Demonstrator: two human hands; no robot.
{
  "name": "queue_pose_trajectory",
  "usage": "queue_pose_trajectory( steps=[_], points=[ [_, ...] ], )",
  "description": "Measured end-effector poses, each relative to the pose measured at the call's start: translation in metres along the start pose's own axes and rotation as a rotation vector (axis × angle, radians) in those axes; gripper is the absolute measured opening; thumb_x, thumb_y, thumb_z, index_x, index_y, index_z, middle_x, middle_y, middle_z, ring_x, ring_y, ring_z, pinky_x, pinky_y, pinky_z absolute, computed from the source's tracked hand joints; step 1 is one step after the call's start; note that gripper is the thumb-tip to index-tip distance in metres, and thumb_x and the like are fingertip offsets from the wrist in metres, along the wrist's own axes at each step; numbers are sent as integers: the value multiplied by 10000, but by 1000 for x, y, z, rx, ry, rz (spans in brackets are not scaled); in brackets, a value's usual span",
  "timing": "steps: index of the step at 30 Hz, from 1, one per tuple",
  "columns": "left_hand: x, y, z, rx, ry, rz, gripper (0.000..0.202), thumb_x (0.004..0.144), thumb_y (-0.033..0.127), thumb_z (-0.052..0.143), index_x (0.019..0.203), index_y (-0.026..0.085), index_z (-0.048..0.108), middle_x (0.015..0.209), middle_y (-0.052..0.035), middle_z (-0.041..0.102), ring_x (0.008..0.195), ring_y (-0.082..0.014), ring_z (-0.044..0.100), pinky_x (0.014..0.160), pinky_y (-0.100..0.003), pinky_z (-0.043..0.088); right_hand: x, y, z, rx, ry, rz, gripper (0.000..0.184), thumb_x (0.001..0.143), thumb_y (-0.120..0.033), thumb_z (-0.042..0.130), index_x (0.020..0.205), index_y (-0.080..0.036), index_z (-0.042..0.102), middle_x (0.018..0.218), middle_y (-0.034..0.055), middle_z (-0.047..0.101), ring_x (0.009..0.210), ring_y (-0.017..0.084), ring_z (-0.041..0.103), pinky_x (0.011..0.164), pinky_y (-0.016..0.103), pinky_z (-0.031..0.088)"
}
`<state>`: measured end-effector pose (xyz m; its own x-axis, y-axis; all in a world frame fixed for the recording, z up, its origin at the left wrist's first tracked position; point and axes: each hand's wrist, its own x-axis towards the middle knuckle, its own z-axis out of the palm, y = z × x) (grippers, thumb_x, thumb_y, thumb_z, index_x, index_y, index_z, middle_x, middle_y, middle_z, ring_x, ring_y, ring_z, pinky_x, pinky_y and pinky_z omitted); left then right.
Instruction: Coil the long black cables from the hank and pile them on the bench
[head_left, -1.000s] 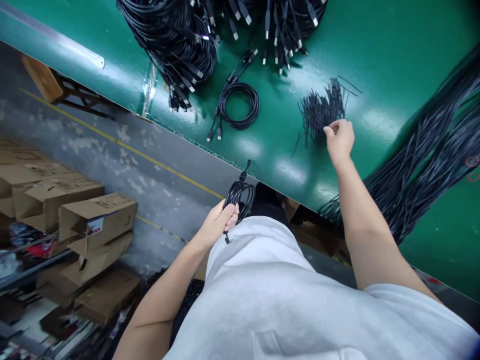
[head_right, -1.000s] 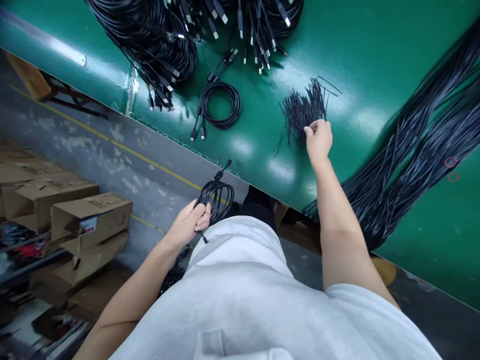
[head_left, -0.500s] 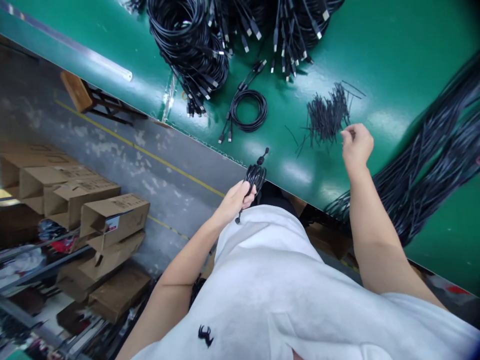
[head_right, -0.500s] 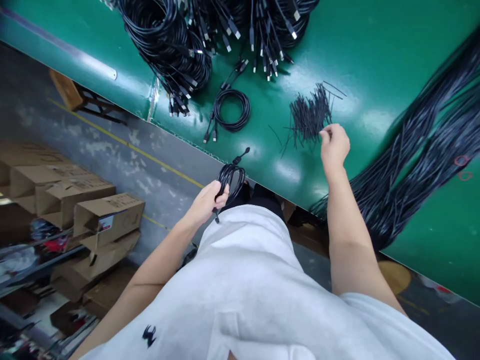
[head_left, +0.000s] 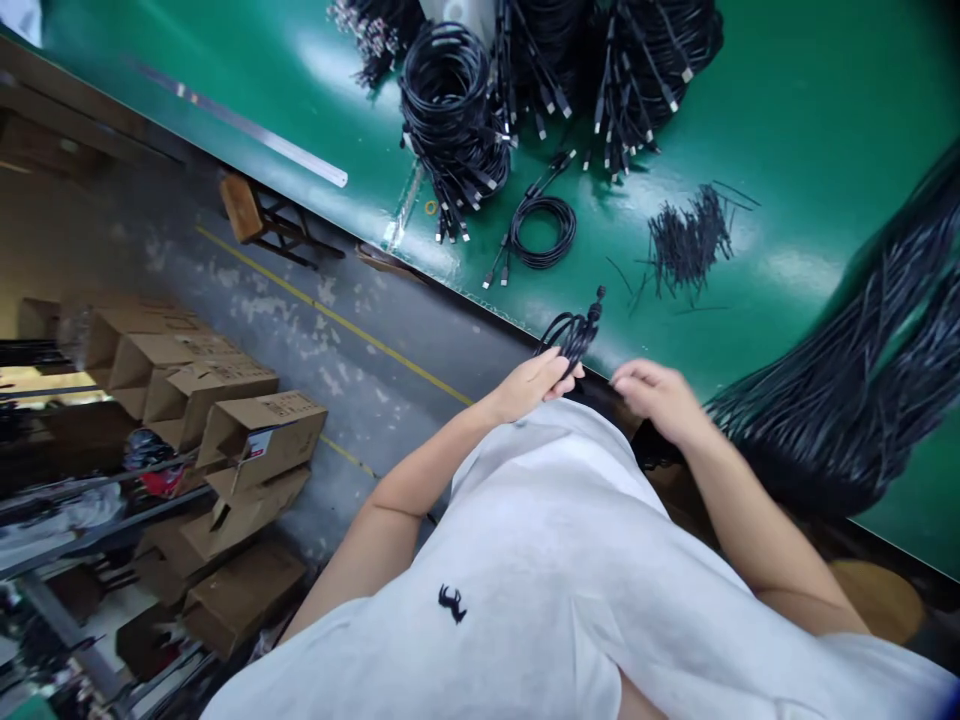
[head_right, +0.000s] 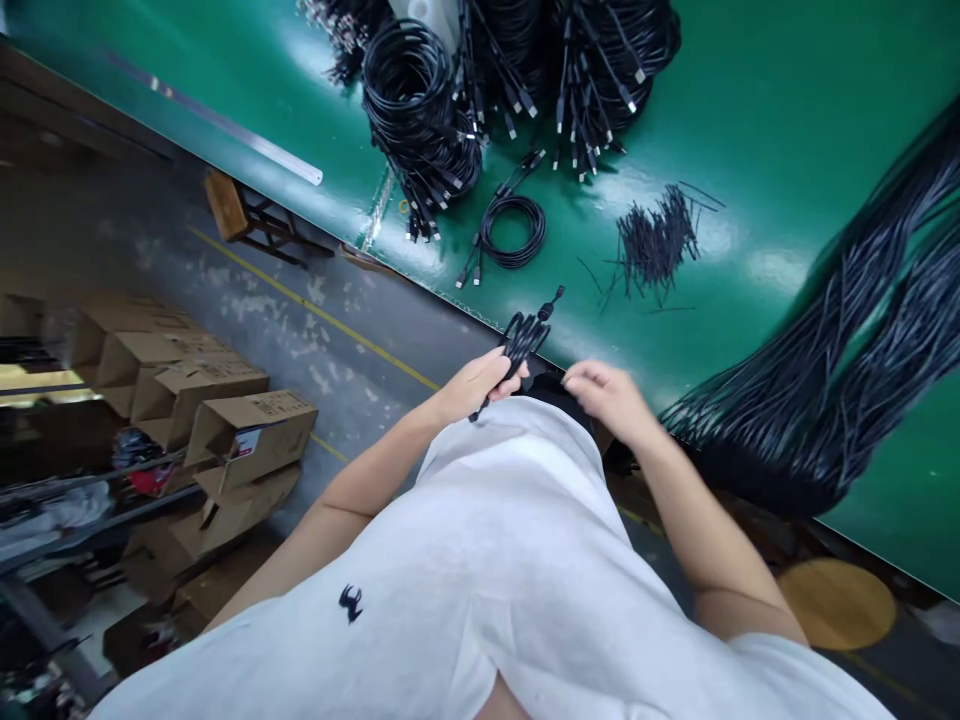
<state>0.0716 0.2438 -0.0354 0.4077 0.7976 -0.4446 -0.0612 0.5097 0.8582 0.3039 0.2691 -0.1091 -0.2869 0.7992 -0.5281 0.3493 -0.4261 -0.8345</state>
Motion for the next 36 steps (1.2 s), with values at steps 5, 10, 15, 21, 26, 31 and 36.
queue_pose_trajectory(
  steps=[5,10,15,21,26,31,36],
  points=[
    [-6,-6,5,112,-127,-7,527,907,654,433,894,140,549,687,20,481,585,-82,404,587,-247,350,-12,-36,81,599,-43,-4,394,681,-532,733,754,-195,544,646,-33,462,535,76,375,487,219,309],
    [-10,-25,8,66,88,66,564,903,640,465,1132,126,493,677,39,494,569,-83,412,582,-243,351,6,-57,84,669,1,-65,338,645,-441,767,751,-192,565,685,-33,494,553,68,386,499,212,316],
    [-16,-32,0,171,181,120,632,964,490,447,1472,131,336,701,52,475,601,-84,398,619,-232,351,-1,-43,88,595,-61,-72,313,704,-433,742,719,-177,563,583,-35,491,546,81,420,533,222,335],
    [-22,-21,-13,227,278,145,516,986,430,417,1420,156,466,716,46,451,621,-87,381,662,-218,371,-16,-39,87,276,-65,-184,236,851,-411,601,893,-181,629,708,-6,558,593,108,471,581,248,388],
    [-22,-21,-15,319,258,136,358,994,370,393,1193,141,584,724,28,480,636,-95,412,675,-223,382,-23,-51,76,-524,190,-615,283,973,-300,434,876,-170,666,851,76,635,801,176,572,739,307,450],
    [-20,-22,-18,418,246,95,198,944,304,504,1000,149,614,691,13,537,674,-120,477,671,-241,378,-14,-69,58,-1068,-29,-1119,325,1007,-181,368,1028,-134,689,1319,133,606,1242,237,519,1015,398,425],
    [-16,-26,-25,208,44,-82,246,915,387,540,853,151,569,577,42,447,532,-89,373,532,-243,286,-9,-89,46,-1179,-346,-1283,407,984,-87,319,1247,-136,625,1437,82,526,1402,214,388,1141,461,359]
  ],
)
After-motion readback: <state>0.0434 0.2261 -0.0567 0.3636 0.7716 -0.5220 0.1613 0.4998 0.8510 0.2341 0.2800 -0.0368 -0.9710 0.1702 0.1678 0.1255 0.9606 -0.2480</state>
